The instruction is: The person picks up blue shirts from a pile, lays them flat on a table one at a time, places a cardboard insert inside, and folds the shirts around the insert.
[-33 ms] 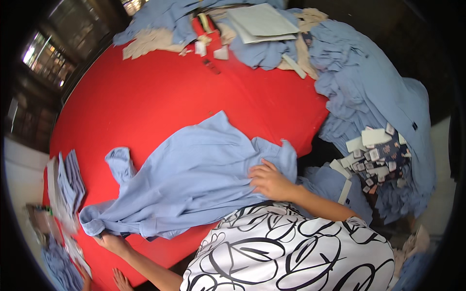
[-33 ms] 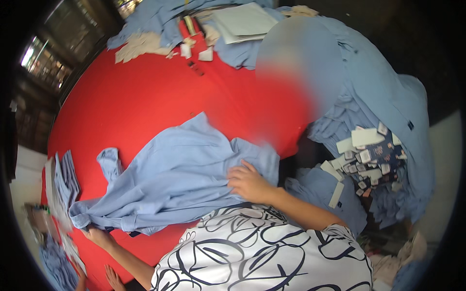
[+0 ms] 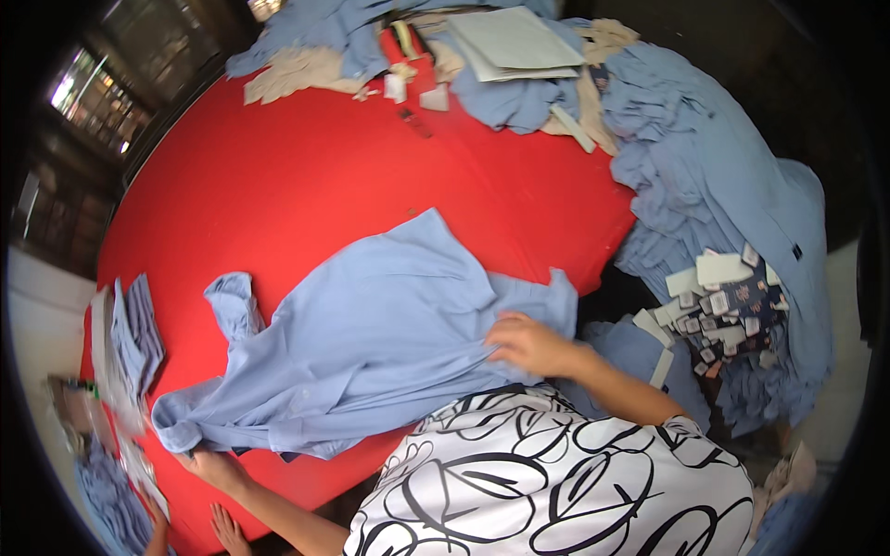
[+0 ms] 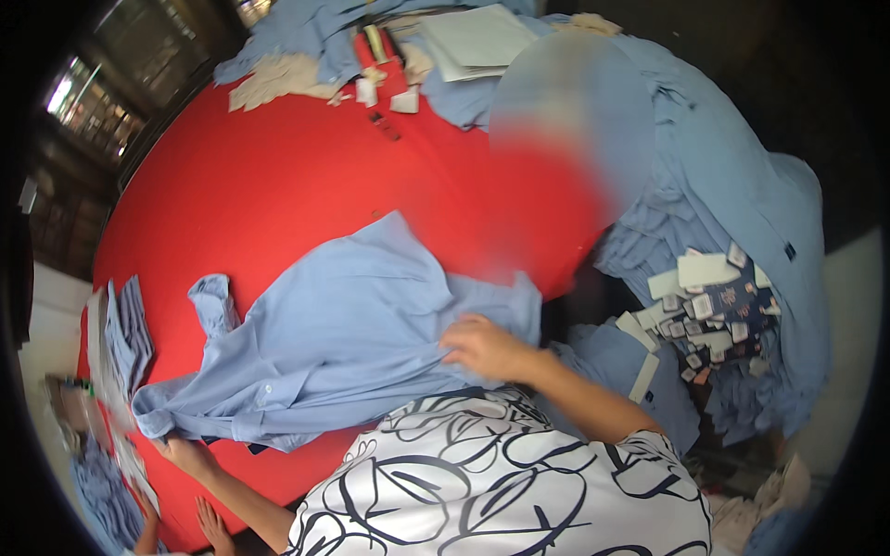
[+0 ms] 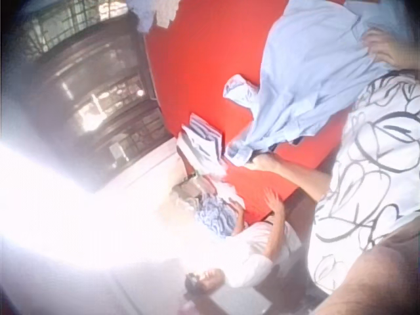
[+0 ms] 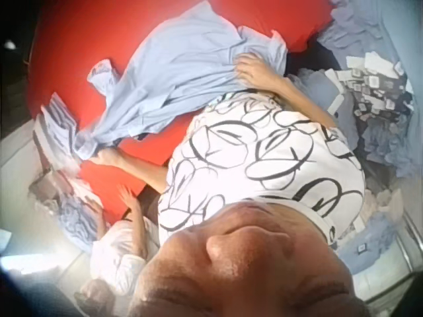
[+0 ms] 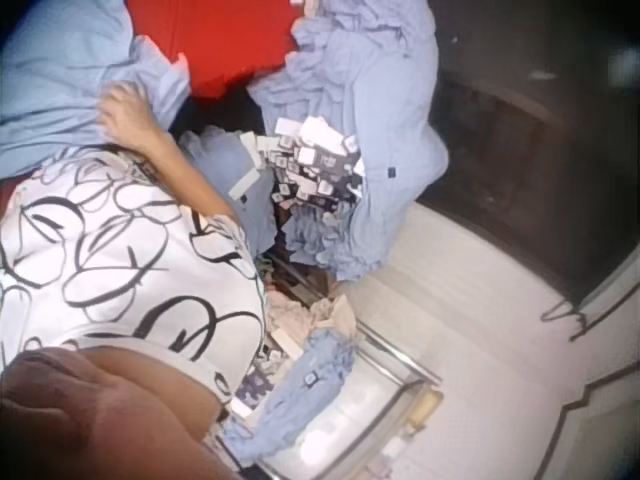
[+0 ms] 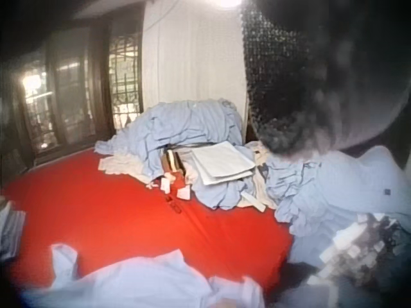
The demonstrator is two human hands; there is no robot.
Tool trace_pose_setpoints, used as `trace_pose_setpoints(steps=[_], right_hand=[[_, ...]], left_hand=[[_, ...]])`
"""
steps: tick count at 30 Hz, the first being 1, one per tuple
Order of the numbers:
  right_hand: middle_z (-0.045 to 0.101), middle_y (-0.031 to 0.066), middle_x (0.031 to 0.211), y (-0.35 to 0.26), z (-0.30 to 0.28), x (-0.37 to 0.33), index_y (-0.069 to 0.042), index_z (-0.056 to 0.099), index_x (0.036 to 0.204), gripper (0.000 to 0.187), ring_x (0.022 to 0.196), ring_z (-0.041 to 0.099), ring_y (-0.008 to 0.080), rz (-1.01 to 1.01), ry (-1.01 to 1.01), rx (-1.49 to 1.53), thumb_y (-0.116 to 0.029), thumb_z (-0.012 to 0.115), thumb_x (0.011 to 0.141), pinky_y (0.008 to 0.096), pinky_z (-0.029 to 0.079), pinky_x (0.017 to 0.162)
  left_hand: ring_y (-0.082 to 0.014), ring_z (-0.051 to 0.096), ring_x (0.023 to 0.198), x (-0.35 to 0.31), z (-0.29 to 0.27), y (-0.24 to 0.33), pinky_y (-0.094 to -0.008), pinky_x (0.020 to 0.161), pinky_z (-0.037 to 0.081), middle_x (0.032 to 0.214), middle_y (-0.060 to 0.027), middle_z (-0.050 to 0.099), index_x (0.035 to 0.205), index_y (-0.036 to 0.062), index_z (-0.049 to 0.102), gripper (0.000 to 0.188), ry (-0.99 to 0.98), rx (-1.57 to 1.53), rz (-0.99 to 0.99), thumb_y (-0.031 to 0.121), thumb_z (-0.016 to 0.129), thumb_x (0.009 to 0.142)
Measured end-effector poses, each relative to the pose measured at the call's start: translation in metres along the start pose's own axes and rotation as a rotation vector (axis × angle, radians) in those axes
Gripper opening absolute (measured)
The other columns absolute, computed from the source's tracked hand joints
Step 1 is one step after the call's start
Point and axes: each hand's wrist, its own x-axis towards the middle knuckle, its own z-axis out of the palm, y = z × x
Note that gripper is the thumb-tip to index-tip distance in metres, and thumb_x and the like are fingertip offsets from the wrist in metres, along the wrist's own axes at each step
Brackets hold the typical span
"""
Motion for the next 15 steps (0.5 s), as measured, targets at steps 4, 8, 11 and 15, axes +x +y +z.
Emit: trace_pose_setpoints(steps=[4, 8, 11, 15], right_hand=[[0.064, 0.0049, 0.090, -0.048, -0.133, 0.048, -0.001, 0.063, 0.100, 0.016, 0.089, 0.060, 0.0133, -0.098, -0.074, 0.262, -0.014, 0.063, 0.092, 0.0283, 0.047, 0.082], [0.059, 0.0052, 0.089, -0.090, -0.211, 0.194, -0.001, 0.059, 0.102, 0.027, 0.085, 0.056, 0.0142, -0.259, -0.031, -0.141, -0.027, 0.059, 0.096, 0.0279, 0.045, 0.082], [0.063, 0.0110, 0.105, -0.116, -0.191, 0.288, -0.016, 0.062, 0.117, 0.031, 0.108, 0.055, 0.0309, -0.515, 0.962, -0.829, -0.036, 0.050, 0.097, 0.0471, 0.039, 0.094], [0.060, 0.0161, 0.127, -0.145, -0.140, 0.278, -0.001, 0.055, 0.126, 0.048, 0.117, 0.056, 0.0292, -0.368, 0.380, -0.110, -0.037, 0.054, 0.095, 0.0366, 0.043, 0.098]], left_hand=[[-0.0231, 0.055, 0.113, 0.001, -0.104, 0.066, -0.0378, 0.106, 0.038, 0.119, -0.0123, 0.058, 0.116, 0.0007, 0.056, 0.031, -0.380, 0.139, 0.121, 0.022, 0.046, 0.095], [-0.0201, 0.052, 0.114, 0.035, -0.136, 0.072, -0.0384, 0.103, 0.039, 0.122, -0.0080, 0.054, 0.117, 0.0048, 0.055, 0.034, -0.172, -0.081, -0.233, 0.031, 0.047, 0.098], [-0.0240, 0.059, 0.111, 0.069, -0.114, -0.007, -0.0385, 0.093, 0.047, 0.127, -0.0130, 0.057, 0.134, 0.0020, 0.048, 0.065, 0.060, 0.046, -0.344, 0.055, 0.048, 0.096], [-0.0143, 0.065, 0.065, 0.009, -0.125, -0.059, -0.0241, 0.055, 0.049, 0.081, -0.0108, 0.067, 0.110, 0.0006, 0.057, 0.052, 0.074, 0.328, -0.656, 0.047, 0.065, 0.089]])
